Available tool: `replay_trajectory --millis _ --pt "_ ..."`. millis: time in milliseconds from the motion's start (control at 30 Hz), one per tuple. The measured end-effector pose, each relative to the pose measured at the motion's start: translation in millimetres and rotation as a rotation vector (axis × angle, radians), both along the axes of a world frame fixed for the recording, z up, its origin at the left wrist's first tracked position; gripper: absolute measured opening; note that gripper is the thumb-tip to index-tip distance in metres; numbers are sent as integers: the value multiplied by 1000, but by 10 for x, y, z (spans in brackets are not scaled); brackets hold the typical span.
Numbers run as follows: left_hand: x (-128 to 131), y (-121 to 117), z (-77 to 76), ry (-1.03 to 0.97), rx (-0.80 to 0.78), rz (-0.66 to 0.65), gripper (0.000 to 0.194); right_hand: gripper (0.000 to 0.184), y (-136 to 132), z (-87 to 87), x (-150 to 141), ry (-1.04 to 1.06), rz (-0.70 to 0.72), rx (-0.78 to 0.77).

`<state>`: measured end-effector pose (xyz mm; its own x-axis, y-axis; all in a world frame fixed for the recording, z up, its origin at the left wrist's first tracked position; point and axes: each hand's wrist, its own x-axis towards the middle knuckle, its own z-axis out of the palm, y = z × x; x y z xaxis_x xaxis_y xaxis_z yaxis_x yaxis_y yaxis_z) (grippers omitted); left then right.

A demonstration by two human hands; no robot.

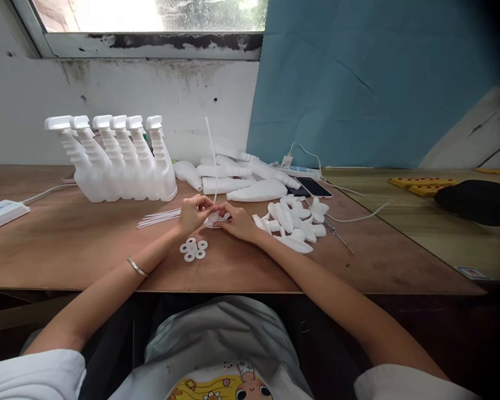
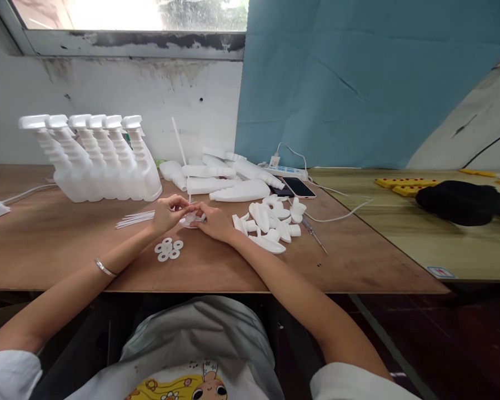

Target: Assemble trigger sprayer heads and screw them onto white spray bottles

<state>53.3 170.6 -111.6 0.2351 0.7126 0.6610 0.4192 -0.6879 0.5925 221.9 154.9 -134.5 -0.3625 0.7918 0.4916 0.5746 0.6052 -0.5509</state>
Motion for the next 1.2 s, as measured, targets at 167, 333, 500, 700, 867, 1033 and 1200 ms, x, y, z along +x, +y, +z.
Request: replay_trajectory --millis 167,333,500,700,867,1033,1200 --pt "22 -24 -18 -37 4 0 19 27 -10 9 0 17 25 -8" --pt "36 -32 -33 -37 -10 -5 16 27 -38 22 -5 35 12 -47" --pt "35 -22 -45 -44 -69 -9 18 27 -41 12 0 47 9 -47" --pt "-10 -13 -30 -12 -154 -100 27 33 -45 6 -16 96 17 -43" --pt "27 242 104 -13 -123 26 41 35 -25 119 42 309 -201 87" --pt "333 594 119 241 -130 104 19 36 -1 240 190 452 -402 231" --pt "637 695 -24 339 -153 91 26 34 -27 257 194 437 -410 247"
